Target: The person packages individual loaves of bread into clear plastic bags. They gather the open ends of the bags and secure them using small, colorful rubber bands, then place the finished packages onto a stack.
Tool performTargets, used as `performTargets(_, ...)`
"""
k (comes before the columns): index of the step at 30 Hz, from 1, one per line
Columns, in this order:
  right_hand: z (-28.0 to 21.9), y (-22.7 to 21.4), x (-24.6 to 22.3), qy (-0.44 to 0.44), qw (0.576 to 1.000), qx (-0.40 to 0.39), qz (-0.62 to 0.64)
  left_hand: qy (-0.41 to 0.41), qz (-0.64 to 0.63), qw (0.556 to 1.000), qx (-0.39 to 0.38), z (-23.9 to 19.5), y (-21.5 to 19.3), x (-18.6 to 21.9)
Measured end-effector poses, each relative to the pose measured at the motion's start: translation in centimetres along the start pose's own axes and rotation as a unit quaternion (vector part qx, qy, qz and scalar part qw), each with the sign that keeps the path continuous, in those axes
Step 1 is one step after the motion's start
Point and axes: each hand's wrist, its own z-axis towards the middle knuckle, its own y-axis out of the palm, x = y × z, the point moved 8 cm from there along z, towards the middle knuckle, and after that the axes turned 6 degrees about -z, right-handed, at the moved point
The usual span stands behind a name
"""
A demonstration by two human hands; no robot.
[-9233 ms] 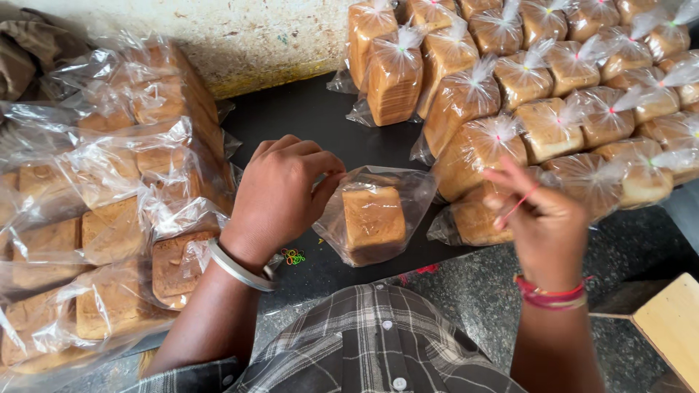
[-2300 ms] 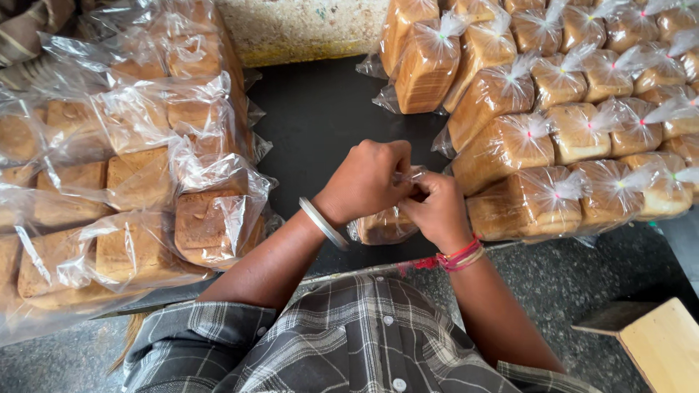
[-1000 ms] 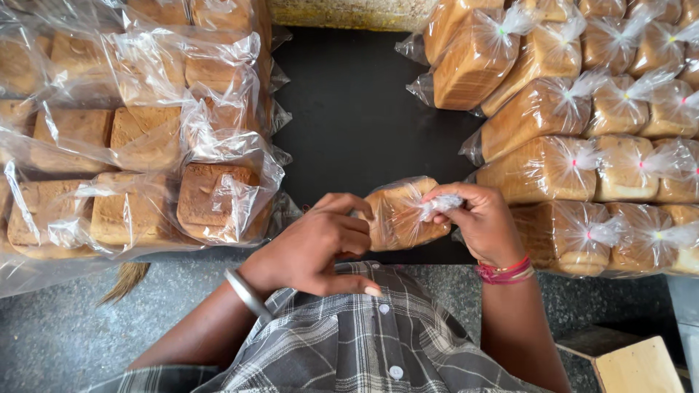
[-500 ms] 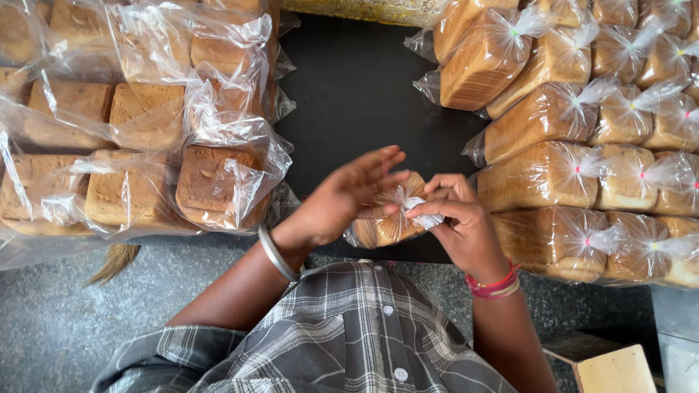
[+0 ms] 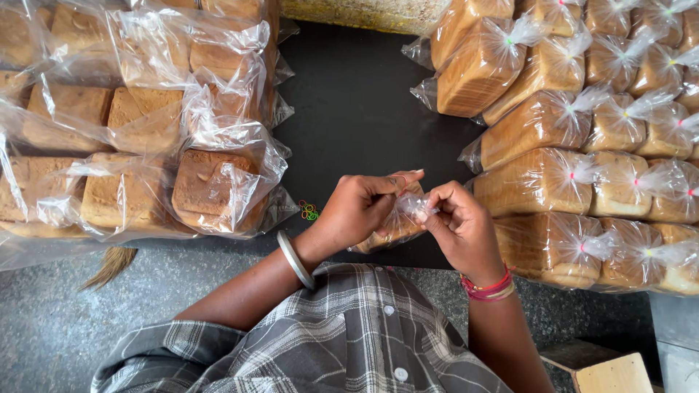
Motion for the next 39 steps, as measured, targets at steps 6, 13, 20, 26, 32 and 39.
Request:
performTargets(6,-0.6,0.3,0.5,-0.016,0.999,0.027,0.029,0.019,0.018,0.999,0.044,-0.5,-0.9,-1.2)
performTargets(13,0.3,-0.3,1.0,0.002,0.989,0.109,0.096,0.223,0.167,0.96,-0.028,-2.1,0.0,2.0)
performTargets(20,0.1,1.2,-0.6,0.067,0.992,0.032,0.106,0.167,0.207,0.964,-0.01,-1.7,0.6,1.3)
performTargets(26,0.0,3.2,-2.1,-0.001,0.997,-0.075,-0.005,0.159,0.25,0.955,0.005,-1.6,0.9,1.3)
performTargets(32,0.4,0.0,-6.5,-0.102,0.97,0.09,-0.203,0.127,0.288,0.948,0.036,-1.3,0.3,1.9)
performTargets(39,0.9,2.0,-8.9,-0.271,0.864,-0.009,-0.424,0.121,0.29,0.949,0.007,-1.0,0.8,2.0)
